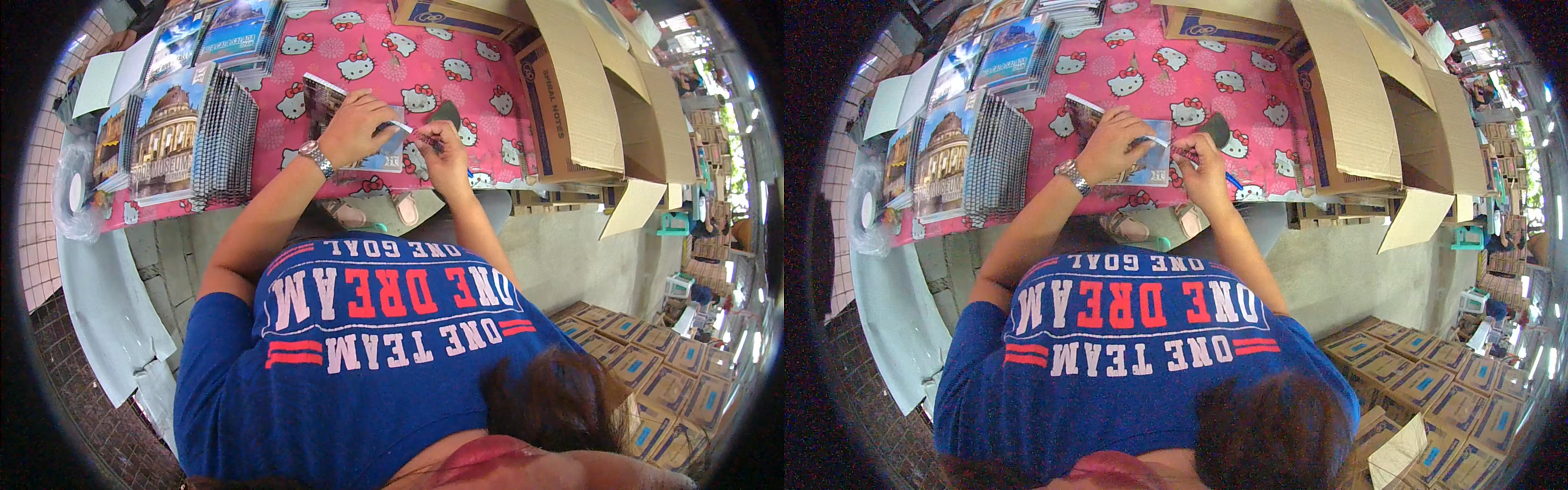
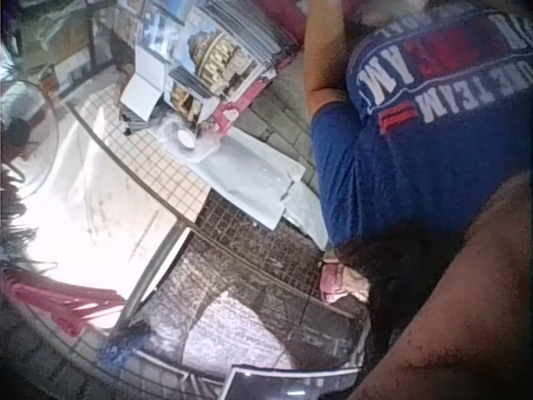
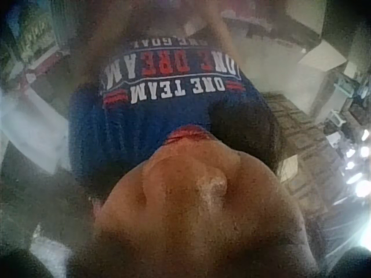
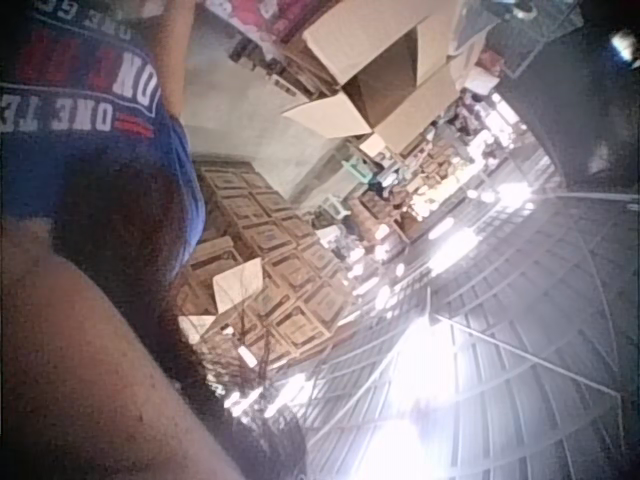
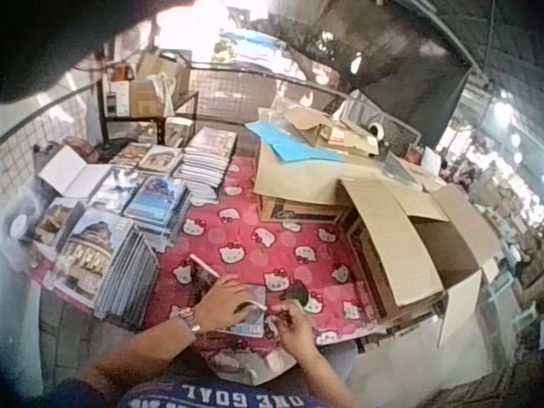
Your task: The person places small paper booklets into plastic sleeves, uses a pen to mark the sleeves, and then stacks the packaged notebooks onto a shelf using a blue tool to secure the pile.
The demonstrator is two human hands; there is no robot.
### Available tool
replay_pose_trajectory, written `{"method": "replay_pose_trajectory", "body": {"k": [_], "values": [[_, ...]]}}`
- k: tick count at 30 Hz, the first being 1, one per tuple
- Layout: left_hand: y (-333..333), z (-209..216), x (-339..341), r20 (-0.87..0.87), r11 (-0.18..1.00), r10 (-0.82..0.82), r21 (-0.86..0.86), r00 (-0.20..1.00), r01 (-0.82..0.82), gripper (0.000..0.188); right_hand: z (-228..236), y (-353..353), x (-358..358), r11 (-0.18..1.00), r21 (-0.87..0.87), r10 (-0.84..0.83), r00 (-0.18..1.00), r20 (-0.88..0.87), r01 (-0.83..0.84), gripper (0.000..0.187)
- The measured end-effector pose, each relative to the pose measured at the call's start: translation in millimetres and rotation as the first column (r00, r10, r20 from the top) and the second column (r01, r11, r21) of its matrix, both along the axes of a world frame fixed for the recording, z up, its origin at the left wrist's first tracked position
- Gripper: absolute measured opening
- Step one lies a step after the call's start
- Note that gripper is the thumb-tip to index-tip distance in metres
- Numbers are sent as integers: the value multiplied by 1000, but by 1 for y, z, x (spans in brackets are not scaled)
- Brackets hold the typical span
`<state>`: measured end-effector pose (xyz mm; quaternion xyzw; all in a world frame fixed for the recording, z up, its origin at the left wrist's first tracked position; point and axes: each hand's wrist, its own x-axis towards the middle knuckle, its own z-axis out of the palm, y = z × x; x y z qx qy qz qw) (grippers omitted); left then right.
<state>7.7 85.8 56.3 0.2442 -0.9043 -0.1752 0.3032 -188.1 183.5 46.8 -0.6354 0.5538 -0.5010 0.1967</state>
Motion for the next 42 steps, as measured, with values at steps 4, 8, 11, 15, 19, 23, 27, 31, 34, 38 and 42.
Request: {"method": "replay_pose_trajectory", "body": {"k": [4,8,11,15,19,23,27,31,34,38,42], "values": [[0,3,-2,-6,1000,-14,-3,1000,14,18,0,-3,-14,994,-90,45,972,-231,-68,17],[2,4,-2,92,998,19,56,996,-25,20,15,3,-10,907,401,22,966,258,-128,19],[25,14,-4,238,948,313,-141,920,-286,30,17,4,-13,918,366,108,985,136,-151,21],[32,8,-7,196,872,489,-63,850,-486,35,31,-1,-12,975,200,123,982,-143,-93,21],[21,3,-1,214,939,336,1,917,-344,35,37,0,-18,925,343,195,979,-53,-166,24],[18,10,5,250,960,272,1,929,-281,36,51,2,-16,932,318,253,942,-221,-176,24],[26,18,6,313,967,243,0,918,-256,31,39,0,-20,796,557,223,970,95,-238,29],[30,11,9,267,972,228,-3,936,-236,27,41,2,-17,802,541,273,961,43,-252,35],[30,7,22,219,983,181,-26,959,-179,28,34,-18,-26,765,537,278,935,222,-355,36],[33,13,25,136,993,119,-37,984,-115,33,-45,-58,-98,936,347,215,872,-440,-55,49],[31,11,36,139,987,158,21,978,-162,35,-35,-61,-92,849,480,323,936,-141,-221,56]]}}
